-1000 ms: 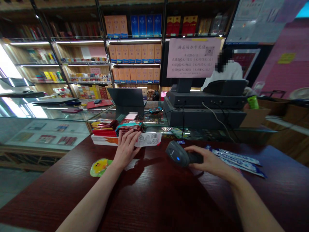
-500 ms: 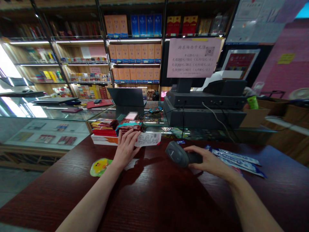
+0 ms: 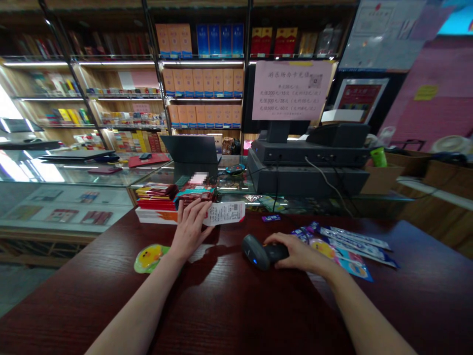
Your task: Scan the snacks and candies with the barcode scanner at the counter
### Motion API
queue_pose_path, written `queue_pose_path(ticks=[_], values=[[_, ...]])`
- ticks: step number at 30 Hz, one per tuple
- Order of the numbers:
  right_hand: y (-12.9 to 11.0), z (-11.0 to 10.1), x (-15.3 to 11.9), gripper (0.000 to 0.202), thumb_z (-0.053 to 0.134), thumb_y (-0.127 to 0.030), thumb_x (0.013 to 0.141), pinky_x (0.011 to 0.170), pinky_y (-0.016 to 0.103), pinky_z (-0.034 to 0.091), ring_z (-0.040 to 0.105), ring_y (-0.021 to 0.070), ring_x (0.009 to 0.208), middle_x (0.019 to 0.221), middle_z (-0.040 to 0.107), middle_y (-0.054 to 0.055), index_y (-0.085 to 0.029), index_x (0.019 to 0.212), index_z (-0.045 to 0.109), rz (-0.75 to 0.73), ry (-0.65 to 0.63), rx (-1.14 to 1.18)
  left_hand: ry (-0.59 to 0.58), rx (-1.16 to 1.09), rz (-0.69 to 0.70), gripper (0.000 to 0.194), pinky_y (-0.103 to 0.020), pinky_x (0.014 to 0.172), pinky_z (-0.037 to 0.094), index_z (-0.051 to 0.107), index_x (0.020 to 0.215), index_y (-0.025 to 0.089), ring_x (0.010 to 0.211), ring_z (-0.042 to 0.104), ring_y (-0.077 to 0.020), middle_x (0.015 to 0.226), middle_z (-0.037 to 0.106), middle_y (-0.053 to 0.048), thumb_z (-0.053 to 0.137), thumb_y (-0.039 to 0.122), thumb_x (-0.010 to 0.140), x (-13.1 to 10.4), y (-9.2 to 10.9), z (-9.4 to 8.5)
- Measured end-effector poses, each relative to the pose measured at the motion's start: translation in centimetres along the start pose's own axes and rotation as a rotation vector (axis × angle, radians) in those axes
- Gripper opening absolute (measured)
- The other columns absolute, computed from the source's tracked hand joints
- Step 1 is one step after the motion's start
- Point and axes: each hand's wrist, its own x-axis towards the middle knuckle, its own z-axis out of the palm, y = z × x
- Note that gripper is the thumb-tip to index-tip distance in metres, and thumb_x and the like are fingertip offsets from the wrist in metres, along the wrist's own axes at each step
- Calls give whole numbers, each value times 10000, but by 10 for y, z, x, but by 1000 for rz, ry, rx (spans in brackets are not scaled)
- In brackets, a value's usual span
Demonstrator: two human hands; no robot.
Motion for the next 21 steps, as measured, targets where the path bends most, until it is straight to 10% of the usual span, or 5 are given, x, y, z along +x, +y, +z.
queue_pose_path(ticks=[14,21], values=[[-4,-8,-7,613,800,-408,686,987,407,449,603,278,1127,1217,659,60,-275,1259,626,75,29,176,16,-3,38,648,-592,1224,132,407,1469,206,1348,461,-297,1345,592,-125,656,283,876,4,7,-2],[-16,-8,9,561,518,-643,877,994,443,468,684,272,1020,1062,749,112,-198,1197,639,181,441,539,30,-35,78,648,-576,1233,129,394,1477,208,1345,466,-282,1343,603,-112,650,269,885,8,25,-5]])
